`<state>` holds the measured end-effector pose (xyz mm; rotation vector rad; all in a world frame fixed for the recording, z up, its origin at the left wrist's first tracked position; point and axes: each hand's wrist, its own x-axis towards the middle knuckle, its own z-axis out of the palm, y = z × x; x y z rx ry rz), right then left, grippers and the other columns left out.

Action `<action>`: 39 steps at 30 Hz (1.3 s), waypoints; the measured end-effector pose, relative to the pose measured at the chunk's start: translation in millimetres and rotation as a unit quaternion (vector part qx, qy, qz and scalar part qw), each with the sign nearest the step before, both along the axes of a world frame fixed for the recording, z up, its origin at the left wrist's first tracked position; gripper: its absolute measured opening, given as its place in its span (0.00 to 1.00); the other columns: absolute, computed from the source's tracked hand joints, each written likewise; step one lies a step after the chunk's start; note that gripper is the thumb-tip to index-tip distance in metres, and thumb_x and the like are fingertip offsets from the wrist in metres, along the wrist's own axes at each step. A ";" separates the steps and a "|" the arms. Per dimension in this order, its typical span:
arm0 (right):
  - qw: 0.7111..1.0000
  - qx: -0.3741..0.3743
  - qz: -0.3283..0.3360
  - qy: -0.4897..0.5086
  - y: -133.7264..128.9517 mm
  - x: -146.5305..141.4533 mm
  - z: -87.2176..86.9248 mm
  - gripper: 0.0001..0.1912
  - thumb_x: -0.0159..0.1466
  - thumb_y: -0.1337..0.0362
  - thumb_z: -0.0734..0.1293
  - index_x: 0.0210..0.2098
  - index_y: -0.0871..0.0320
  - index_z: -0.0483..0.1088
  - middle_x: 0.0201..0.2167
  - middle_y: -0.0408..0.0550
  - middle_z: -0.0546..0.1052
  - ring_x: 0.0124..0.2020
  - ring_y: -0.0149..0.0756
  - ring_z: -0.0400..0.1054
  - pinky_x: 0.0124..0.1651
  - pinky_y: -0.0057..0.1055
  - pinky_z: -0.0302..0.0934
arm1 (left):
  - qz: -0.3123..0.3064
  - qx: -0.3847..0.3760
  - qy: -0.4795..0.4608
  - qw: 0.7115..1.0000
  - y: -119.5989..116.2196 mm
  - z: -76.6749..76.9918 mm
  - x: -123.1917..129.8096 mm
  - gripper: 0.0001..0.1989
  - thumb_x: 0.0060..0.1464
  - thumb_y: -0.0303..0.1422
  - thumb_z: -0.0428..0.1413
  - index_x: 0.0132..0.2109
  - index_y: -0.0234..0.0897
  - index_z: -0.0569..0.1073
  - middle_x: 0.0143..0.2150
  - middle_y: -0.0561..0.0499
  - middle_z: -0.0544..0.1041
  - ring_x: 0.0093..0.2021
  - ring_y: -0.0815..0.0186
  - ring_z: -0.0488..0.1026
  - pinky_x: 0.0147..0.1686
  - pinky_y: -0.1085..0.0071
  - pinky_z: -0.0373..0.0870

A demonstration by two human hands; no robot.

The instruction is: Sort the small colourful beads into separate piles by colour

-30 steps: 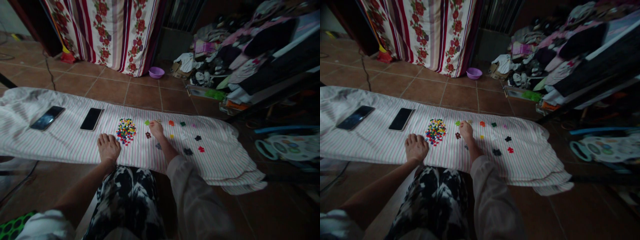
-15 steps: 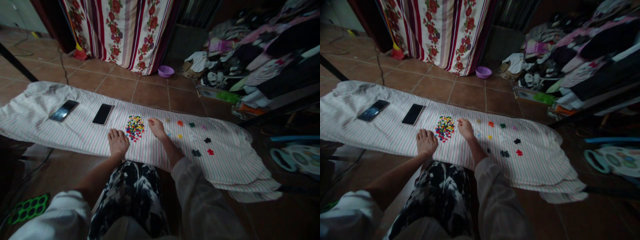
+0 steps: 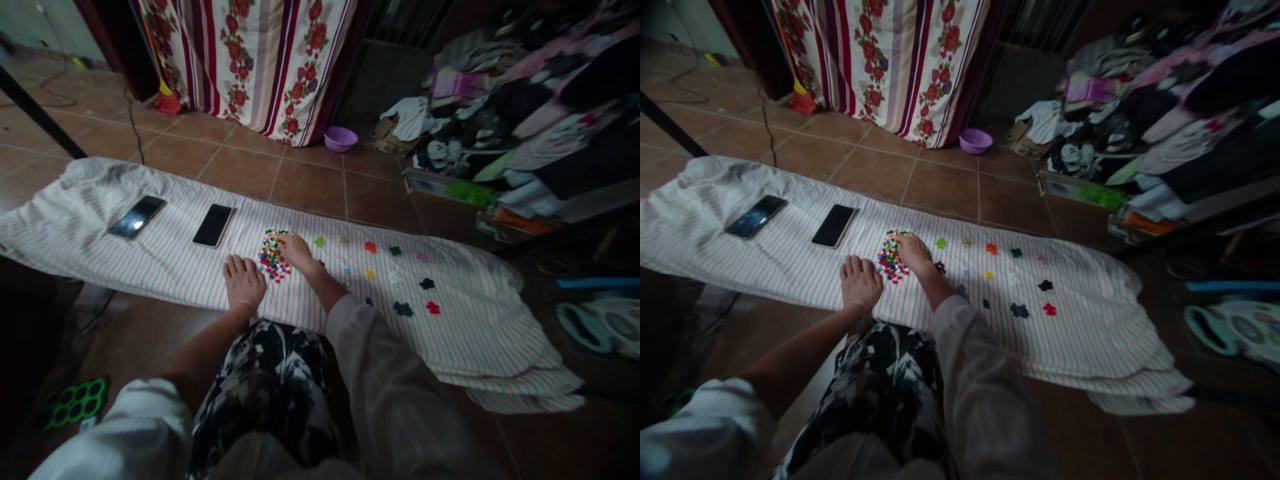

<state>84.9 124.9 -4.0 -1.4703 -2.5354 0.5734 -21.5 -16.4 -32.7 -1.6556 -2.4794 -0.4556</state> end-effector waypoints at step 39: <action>0.996 -0.032 0.014 -0.087 18.9 -22.5 9.3 0.19 0.67 0.69 0.55 0.50 0.56 0.72 0.48 0.52 0.76 0.51 0.37 0.69 0.52 0.28 0.59 | 0.000 -0.013 0.019 1.000 1.0 -0.5 -0.3 0.19 0.56 0.35 0.42 0.49 0.28 0.67 0.59 0.31 0.64 0.65 0.44 0.53 0.59 0.48 0.52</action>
